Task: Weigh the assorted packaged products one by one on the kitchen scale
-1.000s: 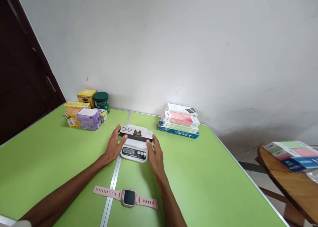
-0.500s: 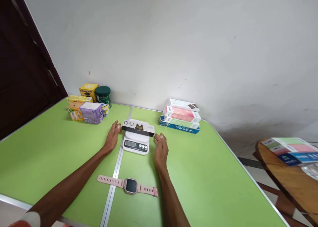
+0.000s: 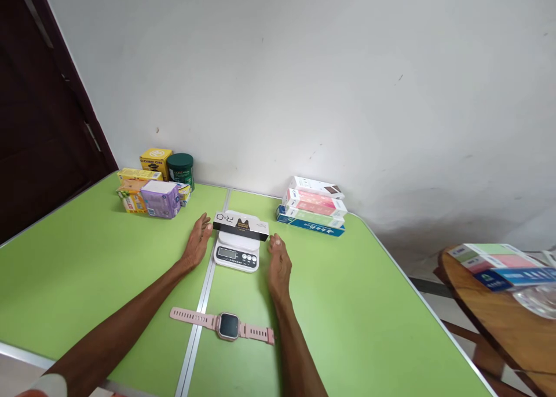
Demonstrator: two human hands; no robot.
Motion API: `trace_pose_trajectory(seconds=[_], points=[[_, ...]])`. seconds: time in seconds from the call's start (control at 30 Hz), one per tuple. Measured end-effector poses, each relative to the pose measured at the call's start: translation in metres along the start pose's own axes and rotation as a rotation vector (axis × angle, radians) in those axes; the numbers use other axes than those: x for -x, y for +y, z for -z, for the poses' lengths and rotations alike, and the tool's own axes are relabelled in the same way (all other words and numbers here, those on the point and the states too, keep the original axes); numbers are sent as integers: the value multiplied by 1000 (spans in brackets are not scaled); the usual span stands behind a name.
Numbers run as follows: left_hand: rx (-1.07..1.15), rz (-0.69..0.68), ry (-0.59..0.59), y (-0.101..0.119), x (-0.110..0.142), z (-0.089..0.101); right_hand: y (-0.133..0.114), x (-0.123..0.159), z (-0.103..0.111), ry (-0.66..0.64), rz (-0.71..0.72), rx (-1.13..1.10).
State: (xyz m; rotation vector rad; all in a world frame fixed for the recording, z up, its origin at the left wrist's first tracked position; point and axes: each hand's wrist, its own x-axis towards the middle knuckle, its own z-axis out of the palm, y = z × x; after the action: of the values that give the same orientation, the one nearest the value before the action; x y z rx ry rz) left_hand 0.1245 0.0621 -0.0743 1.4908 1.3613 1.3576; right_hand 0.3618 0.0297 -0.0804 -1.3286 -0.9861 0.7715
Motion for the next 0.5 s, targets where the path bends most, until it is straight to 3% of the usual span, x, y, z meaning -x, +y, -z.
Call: trace_pose_trajectory(seconds=[0.13, 0.3, 0.4, 0.5], points=[[-136, -139, -69, 5, 1, 2, -11, 5, -1, -81, 102, 162], [-236, -226, -112, 9, 5, 3, -19, 8, -3, -115, 131, 148], [-256, -242, -147, 17, 10, -5, -25, 6, 3, -82, 119, 87], [-276, -275, -219, 37, 8, -22, -35, -5, 20, 40, 130, 38]])
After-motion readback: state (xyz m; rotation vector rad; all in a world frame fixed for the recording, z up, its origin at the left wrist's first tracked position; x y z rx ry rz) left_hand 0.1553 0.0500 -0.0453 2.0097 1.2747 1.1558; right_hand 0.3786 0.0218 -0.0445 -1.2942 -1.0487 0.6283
